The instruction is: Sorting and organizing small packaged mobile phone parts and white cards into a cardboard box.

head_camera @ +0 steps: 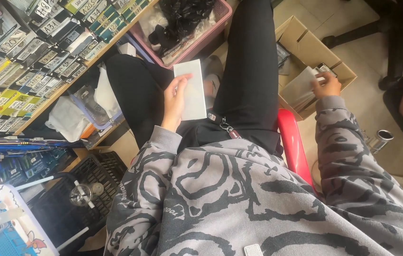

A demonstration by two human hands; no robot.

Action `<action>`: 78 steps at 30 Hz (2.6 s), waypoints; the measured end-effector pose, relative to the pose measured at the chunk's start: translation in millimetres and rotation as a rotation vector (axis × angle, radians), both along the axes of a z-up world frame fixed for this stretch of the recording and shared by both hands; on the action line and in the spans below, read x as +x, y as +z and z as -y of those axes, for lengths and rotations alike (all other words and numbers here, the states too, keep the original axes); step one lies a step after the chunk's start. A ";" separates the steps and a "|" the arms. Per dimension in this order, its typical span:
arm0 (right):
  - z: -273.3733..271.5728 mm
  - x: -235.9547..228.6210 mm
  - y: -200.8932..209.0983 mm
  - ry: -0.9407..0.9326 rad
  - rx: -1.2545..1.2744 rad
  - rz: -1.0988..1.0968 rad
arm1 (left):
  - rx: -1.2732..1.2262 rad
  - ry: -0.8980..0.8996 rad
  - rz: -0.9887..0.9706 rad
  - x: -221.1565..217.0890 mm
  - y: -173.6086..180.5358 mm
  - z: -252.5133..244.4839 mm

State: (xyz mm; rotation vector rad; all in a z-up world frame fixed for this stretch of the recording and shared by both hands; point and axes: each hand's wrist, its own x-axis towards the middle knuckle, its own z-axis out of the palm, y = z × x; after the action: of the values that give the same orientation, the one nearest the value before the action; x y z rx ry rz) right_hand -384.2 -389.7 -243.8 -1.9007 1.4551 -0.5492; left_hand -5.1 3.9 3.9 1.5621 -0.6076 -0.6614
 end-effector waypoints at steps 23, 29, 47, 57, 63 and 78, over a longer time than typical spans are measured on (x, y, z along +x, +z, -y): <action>8.6 25.2 -34.6 0.026 0.277 -0.665 | -0.040 -0.044 0.085 1.2 -7.0 2.8; 14.7 91.3 77.4 0.127 -0.345 -0.063 | -0.040 -0.012 0.180 4.0 -10.2 7.4; -214.7 297.3 275.5 0.816 -0.036 0.413 | -0.132 0.024 0.100 11.2 -35.7 7.5; -212.8 295.2 279.8 0.744 0.254 0.347 | -0.114 -0.042 0.101 9.7 -32.6 2.2; -212.0 296.8 285.7 0.646 0.254 0.456 | -0.070 -0.101 0.044 18.4 -40.8 2.6; -219.6 291.2 310.4 0.450 0.313 0.735 | -0.064 -0.064 0.025 0.3 8.0 -3.4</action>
State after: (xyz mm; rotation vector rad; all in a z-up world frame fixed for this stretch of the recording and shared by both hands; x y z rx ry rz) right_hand -93.0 -170.1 66.6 -1.4718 0.5771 -0.6575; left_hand -4.8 7.3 11.9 1.4979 -0.6934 -0.6656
